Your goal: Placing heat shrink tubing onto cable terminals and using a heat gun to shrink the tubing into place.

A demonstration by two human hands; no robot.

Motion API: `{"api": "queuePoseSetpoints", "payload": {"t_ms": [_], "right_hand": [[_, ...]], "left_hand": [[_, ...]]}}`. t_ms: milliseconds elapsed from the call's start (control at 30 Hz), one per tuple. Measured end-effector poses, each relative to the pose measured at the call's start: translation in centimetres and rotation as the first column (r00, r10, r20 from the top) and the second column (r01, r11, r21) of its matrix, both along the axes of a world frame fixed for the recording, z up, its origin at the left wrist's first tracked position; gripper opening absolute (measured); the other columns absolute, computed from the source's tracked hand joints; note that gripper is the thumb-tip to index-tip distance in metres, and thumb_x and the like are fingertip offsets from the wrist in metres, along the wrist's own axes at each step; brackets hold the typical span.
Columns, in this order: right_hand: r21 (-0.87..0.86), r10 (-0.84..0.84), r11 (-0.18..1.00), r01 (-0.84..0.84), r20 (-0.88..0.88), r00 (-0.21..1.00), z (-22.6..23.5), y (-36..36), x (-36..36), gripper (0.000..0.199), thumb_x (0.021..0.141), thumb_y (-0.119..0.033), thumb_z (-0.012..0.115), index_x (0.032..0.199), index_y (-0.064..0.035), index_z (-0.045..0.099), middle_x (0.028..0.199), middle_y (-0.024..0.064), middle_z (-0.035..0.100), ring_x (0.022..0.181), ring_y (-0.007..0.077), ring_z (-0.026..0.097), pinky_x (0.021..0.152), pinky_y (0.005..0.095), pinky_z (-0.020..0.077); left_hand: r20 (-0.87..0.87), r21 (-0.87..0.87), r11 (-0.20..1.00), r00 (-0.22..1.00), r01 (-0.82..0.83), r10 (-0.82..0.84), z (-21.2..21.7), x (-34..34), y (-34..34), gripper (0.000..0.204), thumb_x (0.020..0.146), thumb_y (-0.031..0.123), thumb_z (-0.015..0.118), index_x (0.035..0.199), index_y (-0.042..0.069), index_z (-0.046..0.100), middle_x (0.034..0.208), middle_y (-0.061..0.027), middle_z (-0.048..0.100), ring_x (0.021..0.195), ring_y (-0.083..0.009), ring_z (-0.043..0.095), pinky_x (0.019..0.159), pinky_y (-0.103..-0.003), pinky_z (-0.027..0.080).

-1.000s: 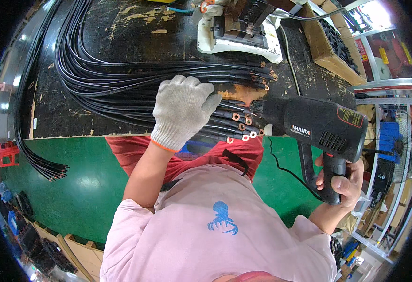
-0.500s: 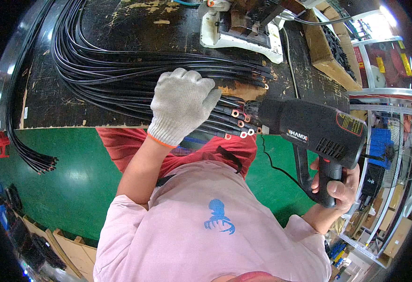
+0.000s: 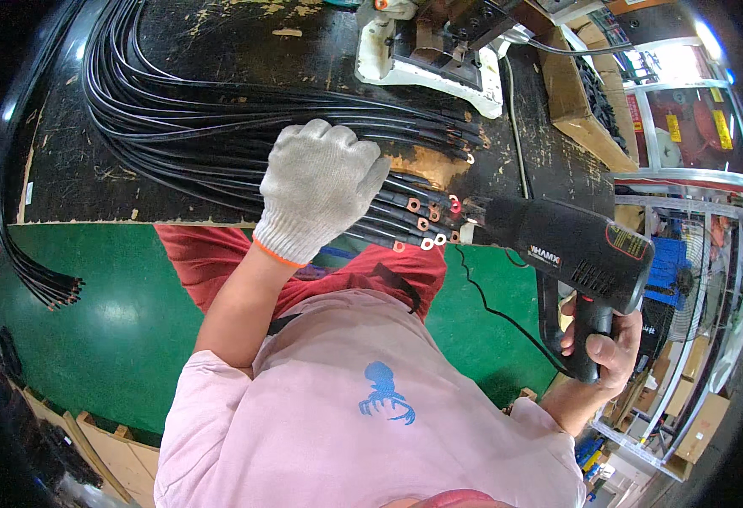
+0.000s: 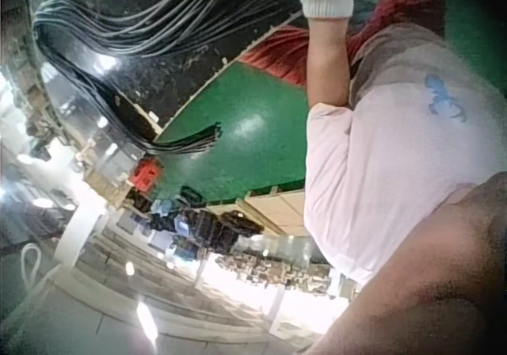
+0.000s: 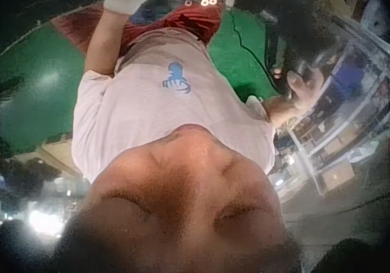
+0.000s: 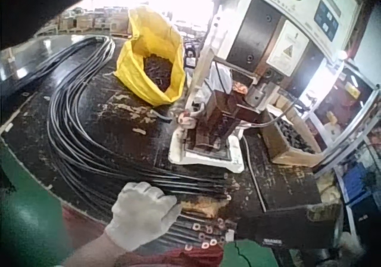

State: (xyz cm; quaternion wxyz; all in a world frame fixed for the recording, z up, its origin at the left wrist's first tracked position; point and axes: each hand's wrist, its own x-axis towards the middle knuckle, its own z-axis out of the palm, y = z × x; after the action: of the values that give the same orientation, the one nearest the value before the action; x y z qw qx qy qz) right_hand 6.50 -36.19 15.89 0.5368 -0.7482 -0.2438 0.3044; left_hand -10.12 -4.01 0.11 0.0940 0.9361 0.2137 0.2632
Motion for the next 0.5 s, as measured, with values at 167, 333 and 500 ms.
{"api": "queuePoseSetpoints", "payload": {"t_ms": [167,333,500], "right_hand": [[0.047,0.013,0.999,-0.009,-0.073,0.997,0.4,0.2,-0.1,0.062,0.066,-0.022,0.087,0.111,0.0140,0.065,0.097,0.0239,0.072,0.064,0.0247,0.071,0.053,0.0329,0.0588],[0.029,0.019,0.999,-0.018,-0.046,0.999,0.4,0.8,-0.3,0.063,0.065,-0.025,0.086,0.110,0.0140,0.065,0.096,0.0245,0.072,0.062,0.0249,0.071,0.052,0.0329,0.0586],[0.054,0.010,0.999,-0.007,-0.046,0.999,0.0,1.4,-0.6,0.061,0.063,-0.023,0.083,0.108,0.0141,0.065,0.094,0.0256,0.071,0.060,0.0252,0.070,0.052,0.0327,0.0580]], "left_hand": [[0.001,0.009,1.000,1.000,-0.012,0.012,-0.2,0.0,0.0,0.021,0.082,0.032,0.071,0.084,0.012,0.077,0.076,-0.0074,0.069,0.077,-0.0276,0.065,0.072,-0.043,0.050],[0.016,0.011,1.000,1.000,-0.003,0.002,-0.1,0.0,0.0,0.021,0.082,0.032,0.071,0.083,0.012,0.077,0.075,-0.0074,0.069,0.076,-0.0279,0.065,0.071,-0.043,0.050],[0.051,0.014,1.000,0.999,0.006,-0.007,-0.3,0.0,0.0,0.021,0.083,0.032,0.071,0.082,0.012,0.077,0.074,-0.0075,0.068,0.075,-0.0283,0.065,0.071,-0.043,0.050]]}}
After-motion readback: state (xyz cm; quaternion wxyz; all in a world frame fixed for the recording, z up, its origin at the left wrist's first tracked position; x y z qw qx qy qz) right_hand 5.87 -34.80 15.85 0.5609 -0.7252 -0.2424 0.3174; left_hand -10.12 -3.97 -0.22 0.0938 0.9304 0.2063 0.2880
